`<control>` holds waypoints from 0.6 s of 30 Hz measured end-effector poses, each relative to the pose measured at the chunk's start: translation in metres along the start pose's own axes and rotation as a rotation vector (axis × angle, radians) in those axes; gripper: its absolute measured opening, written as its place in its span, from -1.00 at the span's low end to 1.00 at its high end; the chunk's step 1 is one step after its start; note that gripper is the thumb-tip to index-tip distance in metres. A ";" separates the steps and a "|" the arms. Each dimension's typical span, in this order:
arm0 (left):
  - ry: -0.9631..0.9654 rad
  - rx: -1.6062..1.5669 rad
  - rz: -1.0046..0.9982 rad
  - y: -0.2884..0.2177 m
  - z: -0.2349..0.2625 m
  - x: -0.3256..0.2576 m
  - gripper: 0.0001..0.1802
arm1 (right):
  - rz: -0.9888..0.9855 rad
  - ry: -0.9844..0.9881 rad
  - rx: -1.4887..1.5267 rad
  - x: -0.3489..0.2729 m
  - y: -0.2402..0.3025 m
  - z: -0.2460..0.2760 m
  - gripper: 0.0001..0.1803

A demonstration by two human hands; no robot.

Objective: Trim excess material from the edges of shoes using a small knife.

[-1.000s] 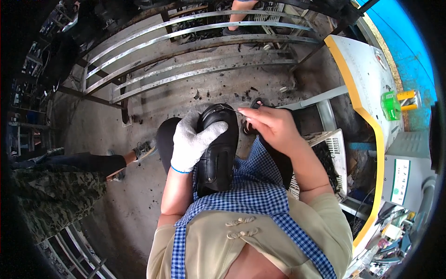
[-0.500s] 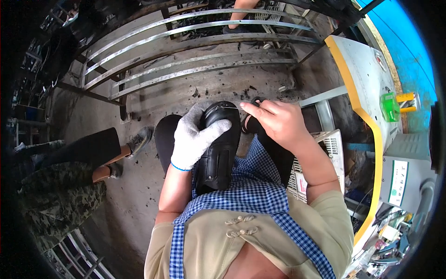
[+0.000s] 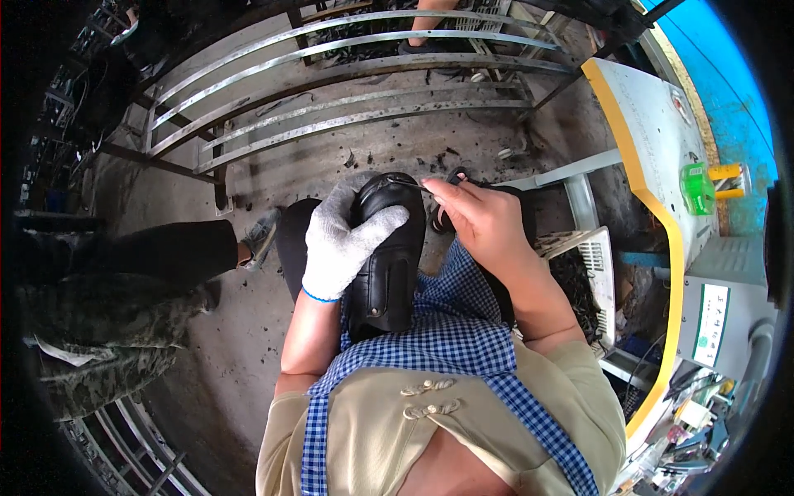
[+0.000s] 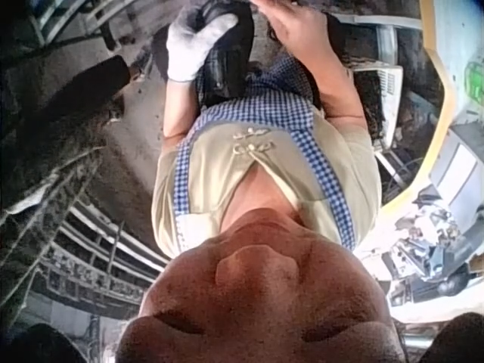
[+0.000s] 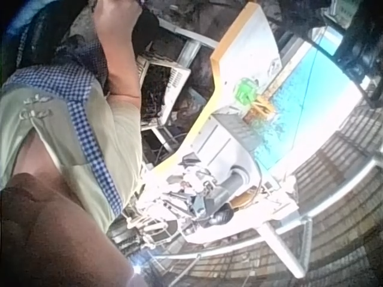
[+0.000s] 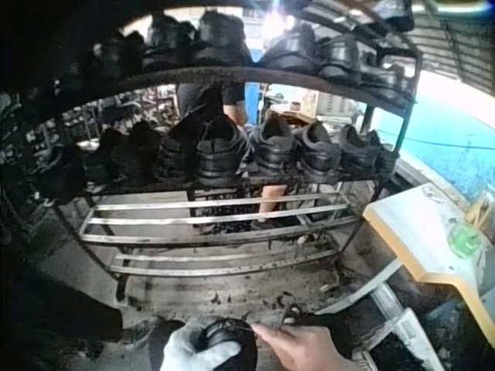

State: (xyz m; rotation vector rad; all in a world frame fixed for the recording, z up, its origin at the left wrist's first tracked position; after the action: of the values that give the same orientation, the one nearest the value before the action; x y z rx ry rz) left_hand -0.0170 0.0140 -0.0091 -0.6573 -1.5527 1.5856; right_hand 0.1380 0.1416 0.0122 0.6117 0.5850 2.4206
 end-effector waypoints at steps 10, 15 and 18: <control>0.164 0.171 -0.373 0.008 0.003 0.007 -0.53 | 0.067 0.092 0.040 0.009 -0.019 0.010 -0.68; 0.141 0.020 -0.269 0.008 -0.004 0.010 -0.60 | 0.098 -0.007 0.077 0.004 -0.040 0.038 -0.68; 0.122 0.032 -0.326 0.015 -0.005 0.014 -0.63 | -0.236 -0.146 0.201 -0.017 -0.062 0.084 -0.61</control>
State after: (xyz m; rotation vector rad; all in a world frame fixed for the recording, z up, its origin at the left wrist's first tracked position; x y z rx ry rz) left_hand -0.0237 0.0296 -0.0218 -0.4477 -1.4574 1.3000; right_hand 0.2211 0.1996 0.0419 0.7507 0.7966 2.0932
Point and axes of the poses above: each hand's wrist, its own x-axis towards the middle knuckle, its own z-axis out of the back of the hand, y = z × x, the point moved 3 cm from there along x, towards the middle knuckle, and after that the axes turned 13 degrees about -z, right-handed, at the moved point
